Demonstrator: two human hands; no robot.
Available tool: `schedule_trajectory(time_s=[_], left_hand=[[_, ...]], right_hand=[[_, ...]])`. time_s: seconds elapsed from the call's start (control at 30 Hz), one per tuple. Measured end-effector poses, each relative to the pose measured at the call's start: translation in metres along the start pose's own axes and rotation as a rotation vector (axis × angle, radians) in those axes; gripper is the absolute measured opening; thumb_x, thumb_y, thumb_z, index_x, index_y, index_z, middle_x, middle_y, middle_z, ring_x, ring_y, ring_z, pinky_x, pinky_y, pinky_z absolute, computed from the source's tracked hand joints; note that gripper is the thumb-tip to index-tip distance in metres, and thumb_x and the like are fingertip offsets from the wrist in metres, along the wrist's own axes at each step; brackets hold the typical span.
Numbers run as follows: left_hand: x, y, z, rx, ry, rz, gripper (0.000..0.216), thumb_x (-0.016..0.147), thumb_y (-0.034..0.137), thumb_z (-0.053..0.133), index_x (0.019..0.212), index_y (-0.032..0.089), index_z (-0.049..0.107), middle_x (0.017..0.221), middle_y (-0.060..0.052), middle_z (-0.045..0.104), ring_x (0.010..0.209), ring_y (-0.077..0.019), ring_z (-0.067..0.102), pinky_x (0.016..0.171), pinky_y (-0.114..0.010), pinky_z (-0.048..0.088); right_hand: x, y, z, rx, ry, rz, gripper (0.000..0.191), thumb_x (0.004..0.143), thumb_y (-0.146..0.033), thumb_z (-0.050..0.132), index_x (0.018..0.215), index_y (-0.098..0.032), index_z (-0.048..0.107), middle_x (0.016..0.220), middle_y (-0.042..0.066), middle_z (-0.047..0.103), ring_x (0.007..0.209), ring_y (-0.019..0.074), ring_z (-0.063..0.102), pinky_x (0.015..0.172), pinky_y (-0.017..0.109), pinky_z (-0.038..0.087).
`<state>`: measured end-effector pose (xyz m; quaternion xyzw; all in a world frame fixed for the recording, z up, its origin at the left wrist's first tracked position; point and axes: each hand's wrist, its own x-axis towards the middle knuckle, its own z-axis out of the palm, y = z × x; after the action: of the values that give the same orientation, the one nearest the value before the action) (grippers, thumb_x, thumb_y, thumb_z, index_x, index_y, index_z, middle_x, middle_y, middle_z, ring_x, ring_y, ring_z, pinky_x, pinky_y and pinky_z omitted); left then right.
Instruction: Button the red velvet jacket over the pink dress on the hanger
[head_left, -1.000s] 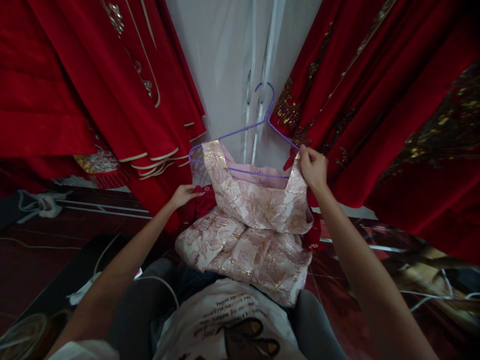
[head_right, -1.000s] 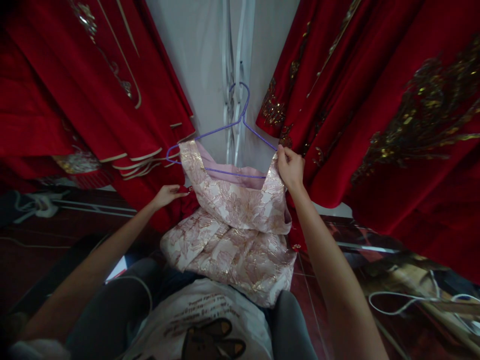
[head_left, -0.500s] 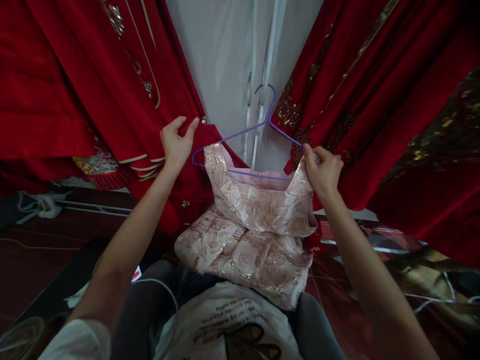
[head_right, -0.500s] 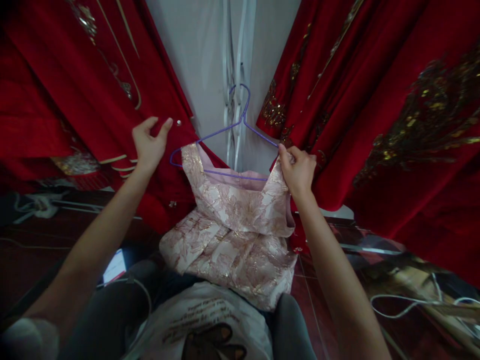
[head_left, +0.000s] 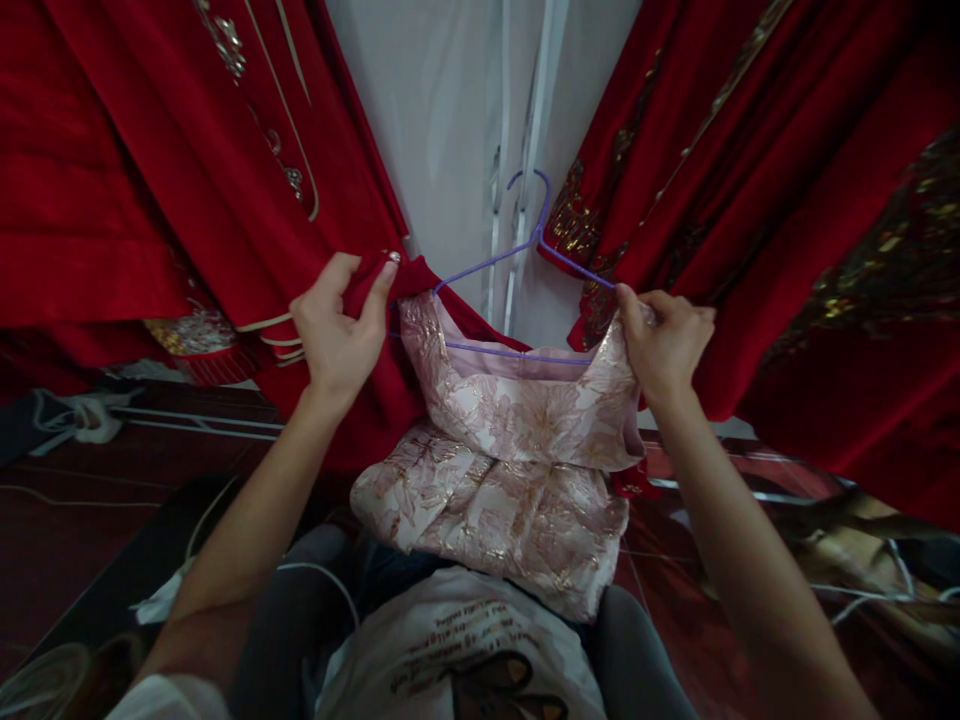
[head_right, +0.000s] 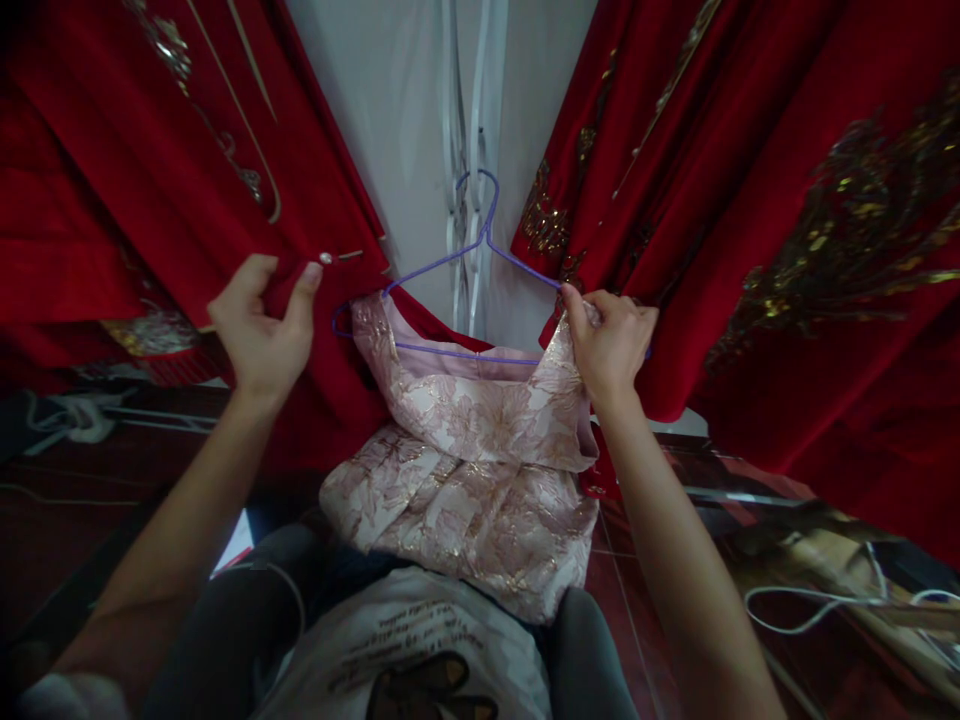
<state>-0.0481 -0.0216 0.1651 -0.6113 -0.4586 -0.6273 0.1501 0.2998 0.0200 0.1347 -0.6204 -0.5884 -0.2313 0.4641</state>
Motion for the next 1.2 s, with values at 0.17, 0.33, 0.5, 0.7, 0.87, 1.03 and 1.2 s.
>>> schedule_trajectory(time_s=[0.17,0.33,0.5,0.7,0.87,1.03,1.2], left_hand=[[-0.027,-0.020,0.060,-0.101,-0.370,-0.136,0.042,0.091,0.060,0.042,0.088,0.020,0.054,0.068,-0.002,0.055,0.066,-0.0167,0.059,0.064,-0.031,0.049],[-0.003,0.009,0.091,-0.290,-0.316,-0.161,0.045,0.093,0.061,0.033,0.101,0.022,0.050,0.081,-0.004,0.056,0.081,-0.0173,0.060,0.073,-0.031,0.050],[0.003,0.055,0.063,-0.517,-0.617,-0.013,0.035,0.096,0.052,0.036,0.104,0.021,0.050,0.087,-0.002,0.055,0.085,-0.0151,0.060,0.074,-0.028,0.048],[-0.035,-0.003,0.044,-0.458,-1.113,0.029,0.022,0.092,0.039,0.050,0.087,0.018,0.053,0.080,0.000,0.057,0.069,-0.0098,0.052,0.063,-0.023,0.044],[-0.019,-0.008,0.026,-0.371,-1.235,0.087,0.025,0.090,0.041,0.054,0.084,0.017,0.058,0.073,0.001,0.059,0.064,-0.0092,0.054,0.060,-0.022,0.042],[0.020,0.008,0.039,-0.318,-0.868,0.154,0.046,0.093,0.052,0.042,0.069,0.019,0.062,0.075,-0.004,0.066,0.075,-0.0133,0.062,0.077,-0.029,0.048],[0.022,-0.030,0.088,0.019,-0.548,0.124,0.047,0.092,0.057,0.038,0.107,0.019,0.063,0.108,-0.011,0.067,0.103,-0.0218,0.061,0.095,-0.038,0.045]], right_hand=[[-0.007,-0.011,-0.002,-0.006,-0.026,-0.011,0.052,0.092,-0.060,0.040,0.083,-0.018,0.069,0.074,0.009,0.063,0.074,0.0220,0.054,0.083,0.039,0.034],[-0.010,-0.019,-0.006,-0.003,-0.045,0.005,0.053,0.093,-0.059,0.038,0.086,-0.017,0.070,0.075,0.009,0.064,0.076,0.0226,0.054,0.085,0.041,0.033],[-0.012,-0.017,-0.008,0.008,-0.052,0.060,0.054,0.093,-0.060,0.036,0.088,-0.018,0.070,0.075,0.010,0.065,0.076,0.0232,0.056,0.085,0.042,0.034],[-0.013,-0.020,-0.002,0.056,-0.093,0.094,0.055,0.091,-0.062,0.038,0.087,-0.019,0.072,0.072,0.010,0.067,0.074,0.0249,0.061,0.075,0.036,0.039],[0.014,-0.013,0.002,0.145,-0.385,0.117,0.048,0.091,-0.052,0.043,0.074,-0.019,0.073,0.065,0.010,0.068,0.073,0.0265,0.065,0.069,0.033,0.043],[0.063,-0.004,0.018,0.513,-0.958,0.326,0.036,0.090,-0.038,0.049,0.070,-0.018,0.071,0.066,0.008,0.070,0.067,0.0218,0.066,0.065,0.033,0.050],[0.082,-0.020,0.049,0.693,-1.272,0.329,0.014,0.073,-0.034,0.072,0.069,-0.020,0.070,0.075,0.008,0.072,0.073,0.0224,0.067,0.065,0.037,0.053]])
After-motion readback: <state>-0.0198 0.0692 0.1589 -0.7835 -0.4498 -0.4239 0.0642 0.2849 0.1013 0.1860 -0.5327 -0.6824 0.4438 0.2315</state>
